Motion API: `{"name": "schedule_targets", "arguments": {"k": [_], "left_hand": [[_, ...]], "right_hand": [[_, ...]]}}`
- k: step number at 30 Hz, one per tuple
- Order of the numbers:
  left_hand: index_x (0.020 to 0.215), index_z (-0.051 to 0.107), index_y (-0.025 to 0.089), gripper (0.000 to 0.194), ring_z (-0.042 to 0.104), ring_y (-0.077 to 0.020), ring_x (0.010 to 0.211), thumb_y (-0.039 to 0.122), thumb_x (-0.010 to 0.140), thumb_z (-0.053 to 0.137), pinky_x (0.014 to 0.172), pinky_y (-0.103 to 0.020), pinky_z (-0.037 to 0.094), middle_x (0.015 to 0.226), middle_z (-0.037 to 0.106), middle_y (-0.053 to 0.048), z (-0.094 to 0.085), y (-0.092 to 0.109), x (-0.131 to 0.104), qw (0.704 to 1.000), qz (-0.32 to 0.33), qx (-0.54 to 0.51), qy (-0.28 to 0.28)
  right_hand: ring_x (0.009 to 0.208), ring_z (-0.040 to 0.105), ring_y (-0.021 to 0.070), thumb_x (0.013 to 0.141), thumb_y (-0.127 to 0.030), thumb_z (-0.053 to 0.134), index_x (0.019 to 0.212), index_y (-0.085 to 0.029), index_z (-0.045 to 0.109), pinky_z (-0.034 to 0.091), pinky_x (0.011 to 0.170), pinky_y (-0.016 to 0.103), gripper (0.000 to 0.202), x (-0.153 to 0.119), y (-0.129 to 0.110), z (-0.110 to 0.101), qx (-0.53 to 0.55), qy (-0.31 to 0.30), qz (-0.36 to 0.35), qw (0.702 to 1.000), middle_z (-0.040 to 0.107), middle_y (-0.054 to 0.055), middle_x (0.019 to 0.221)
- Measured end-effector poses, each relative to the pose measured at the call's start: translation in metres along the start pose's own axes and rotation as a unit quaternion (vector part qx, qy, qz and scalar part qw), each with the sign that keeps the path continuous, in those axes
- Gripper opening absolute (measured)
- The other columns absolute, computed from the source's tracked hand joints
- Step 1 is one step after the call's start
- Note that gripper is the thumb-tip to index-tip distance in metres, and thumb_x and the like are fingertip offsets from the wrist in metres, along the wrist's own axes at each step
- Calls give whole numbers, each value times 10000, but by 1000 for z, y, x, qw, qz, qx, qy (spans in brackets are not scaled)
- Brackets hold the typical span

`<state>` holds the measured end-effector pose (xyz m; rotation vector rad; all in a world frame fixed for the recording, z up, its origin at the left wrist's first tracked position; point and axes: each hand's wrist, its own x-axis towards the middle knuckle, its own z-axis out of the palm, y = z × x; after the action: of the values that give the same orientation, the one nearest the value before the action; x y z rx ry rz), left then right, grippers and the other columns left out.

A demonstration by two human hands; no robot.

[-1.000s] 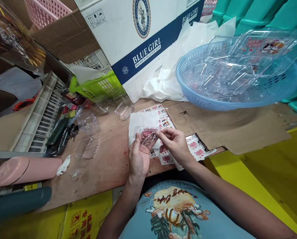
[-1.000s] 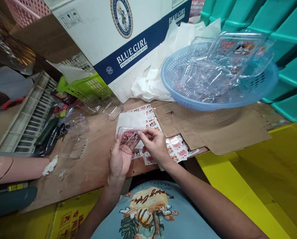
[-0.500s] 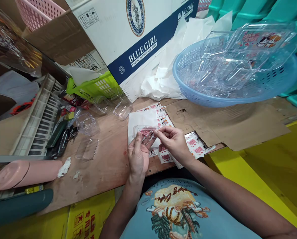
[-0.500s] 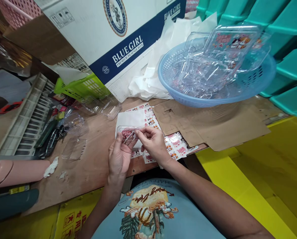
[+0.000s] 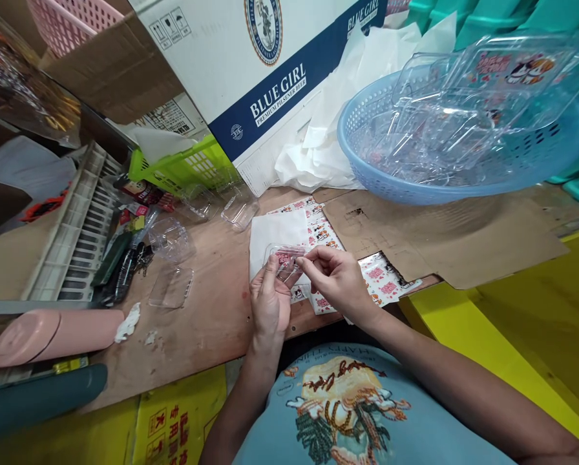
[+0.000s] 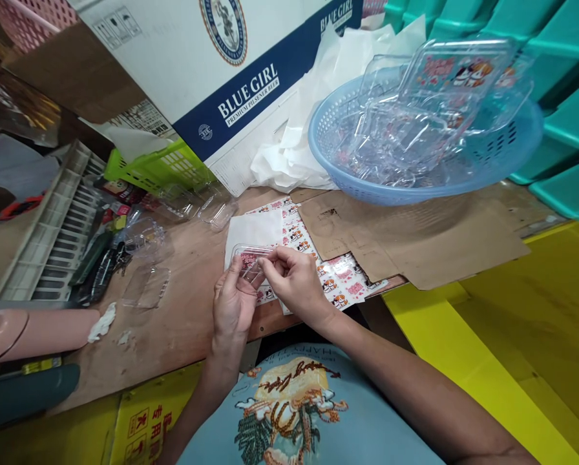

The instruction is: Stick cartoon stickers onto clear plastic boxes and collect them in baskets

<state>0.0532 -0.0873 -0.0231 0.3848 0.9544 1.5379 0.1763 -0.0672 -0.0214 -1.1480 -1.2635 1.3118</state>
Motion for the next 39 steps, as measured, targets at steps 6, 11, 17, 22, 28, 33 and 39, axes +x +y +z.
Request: {"name": "schedule_targets", "arguments": {"k": [6, 11, 17, 22, 28, 33, 39], "left_hand": [[874, 744, 135, 140, 727, -179, 914, 264, 838, 704, 954, -357, 531, 946, 775, -67, -3, -5, 3, 1000, -9, -18, 12], [876, 737, 145, 139, 731, -167, 878, 275, 847, 695, 934, -331, 532, 941, 774, -61, 0, -9, -2, 999, -10, -24, 24], [920, 710, 154, 231, 725, -170, 883, 347, 924, 583, 947, -382, 549, 929, 772, -58, 2, -4, 5, 985, -140, -97, 33], [1033, 689, 115, 401, 721, -200, 883, 478, 920, 562, 977, -436, 538, 967, 763, -109, 1, 1, 15, 973, -209, -93, -21], [990, 688, 147, 292, 710, -215, 992, 411, 916, 589, 1034, -457, 498, 1023, 760, -93, -2, 2, 13, 984, -165, -68, -23], [946, 689, 162, 183, 722, -219, 975, 323, 861, 665, 1023, -471, 502, 995, 771, -75, -1, 4, 9, 990, -130, -52, -12], [922, 700, 192, 116, 702, -233, 1049, 281, 852, 675, 1030, -498, 491, 1016, 772, -52, -4, -2, 6, 994, -93, -65, -1]], "right_hand": [[364, 432, 90, 810, -525, 669, 680, -188, 587, 341, 358, 218, 371, 3, 2, -1, 62, -23, 63, 996, 464, -57, 479], [419, 407, 82, 826, -409, 679, 633, -185, 586, 313, 412, 215, 310, -2, -8, -4, -73, 1, -33, 997, 448, -48, 469], [387, 454, 88, 803, -500, 683, 662, -186, 565, 362, 365, 221, 364, 5, 2, -14, 2, -29, 48, 998, 554, -25, 552], [396, 474, 88, 786, -537, 698, 673, -178, 587, 395, 362, 219, 393, 10, 3, -18, 2, -36, 60, 998, 605, -12, 578], [357, 434, 79, 828, -581, 635, 647, -190, 546, 392, 350, 210, 439, 9, 0, -19, 37, -61, 76, 995, 455, -70, 461], [353, 455, 85, 823, -596, 628, 647, -191, 540, 373, 357, 199, 450, 11, -2, -21, 39, -75, 94, 992, 452, -71, 430], [407, 472, 95, 772, -556, 709, 701, -160, 637, 337, 379, 214, 409, 15, 9, -22, -51, -41, 53, 996, 582, -9, 550]]}}
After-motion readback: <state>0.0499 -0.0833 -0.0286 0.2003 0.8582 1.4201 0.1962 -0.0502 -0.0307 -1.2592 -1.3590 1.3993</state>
